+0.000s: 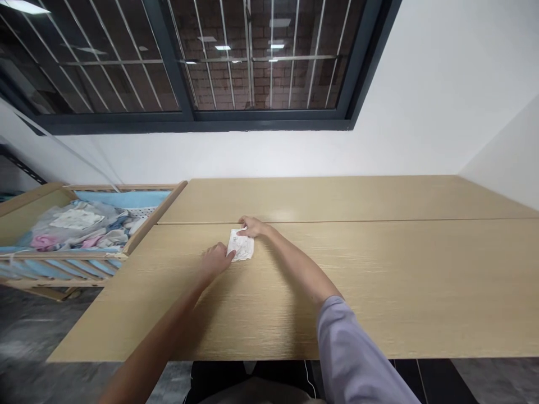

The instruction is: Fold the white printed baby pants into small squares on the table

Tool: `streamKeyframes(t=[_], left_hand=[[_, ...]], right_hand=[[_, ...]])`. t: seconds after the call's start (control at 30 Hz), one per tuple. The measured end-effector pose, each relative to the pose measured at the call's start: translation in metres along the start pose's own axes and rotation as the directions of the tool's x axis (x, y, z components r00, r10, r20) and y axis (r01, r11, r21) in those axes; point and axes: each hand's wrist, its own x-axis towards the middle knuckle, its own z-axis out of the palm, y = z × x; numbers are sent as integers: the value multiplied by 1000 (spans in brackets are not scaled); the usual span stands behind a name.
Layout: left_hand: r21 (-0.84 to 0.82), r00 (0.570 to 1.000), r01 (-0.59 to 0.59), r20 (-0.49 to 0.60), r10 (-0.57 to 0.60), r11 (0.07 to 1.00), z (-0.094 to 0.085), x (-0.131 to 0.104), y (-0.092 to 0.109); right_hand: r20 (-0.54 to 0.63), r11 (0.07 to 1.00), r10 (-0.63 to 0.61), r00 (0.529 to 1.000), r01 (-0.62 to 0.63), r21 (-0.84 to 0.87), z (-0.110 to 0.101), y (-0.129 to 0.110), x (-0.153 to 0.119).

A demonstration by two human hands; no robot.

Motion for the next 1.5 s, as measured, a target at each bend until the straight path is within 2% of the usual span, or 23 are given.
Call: streamKeyframes(t=[0.07, 0.17, 0.23, 0.3, 0.37, 0.43, 0.5, 0.7, 0.8, 0.9, 1.0, 1.07, 1.13, 1.17, 1.23, 1.27, 1.4, 1.5], left_hand=[[1, 996, -27, -86, 27, 1000, 4, -16, 9], [-19, 969, -187, -166, 182, 982, 21, -47, 24], [-19, 954, -269, -140, 264, 963, 37, -64, 31], [4, 959, -276, -67, 275, 961, 51, -74, 34], [45, 963, -270, -7, 270, 962, 60, -79, 35], [83, 961, -275, 28, 274, 958, 63, -79, 35], [104, 958, -287, 32, 285, 952, 62, -78, 36], [170, 951, -276, -94, 294, 946, 62, -79, 35], [177, 950, -275, -102, 295, 945, 65, -82, 35], [163, 951, -274, -101, 292, 948, 66, -84, 37], [136, 954, -269, -97, 283, 954, 57, -83, 38], [104, 960, -241, -118, 253, 965, 44, -77, 34], [76, 977, -145, -148, 155, 987, 27, -66, 26], [69, 983, -82, -157, 92, 994, 19, -59, 20], [70, 988, 27, -153, -16, 997, 6, -42, 8], [73, 989, 55, -139, -44, 996, 2, -32, 3], [61, 995, 86, -49, -84, 994, 2, -3, -6], [36, 996, 89, -2, -89, 995, 5, 8, -1]], right_hand=[[-24, 997, -69, 997, 68, -41, -1, -10, -10], [6, 937, -297, 955, 292, -189, 4, -30, -34], [120, 855, -432, 894, 448, -261, 11, -41, -51], [228, 791, -503, 833, 551, -266, 21, -46, -65], [282, 745, -555, 783, 618, -252, 30, -45, -74], [300, 709, -593, 747, 661, -244, 38, -39, -77], [320, 692, -596, 737, 673, -260, 40, -30, -74], [351, 698, -544, 762, 643, -314, 19, -3, -42], [362, 707, -523, 771, 630, -320, 10, 7, -26], [355, 719, -525, 774, 626, -301, 10, 10, -21], [337, 749, -517, 787, 607, -268, 8, 6, -24], [253, 810, -470, 846, 527, -256, 2, 4, -29], [57, 895, -376, 925, 378, -235, -5, 4, -35], [-57, 932, -315, 947, 297, -208, -8, 5, -38], [-231, 971, -222, 947, 193, -141, -10, 8, -44], [-272, 977, -204, 940, 180, -113, -9, 10, -46], [-260, 977, -209, 943, 214, -9, 6, 14, -53], [-274, 985, -130, 953, 156, 78, 17, 11, -54]])
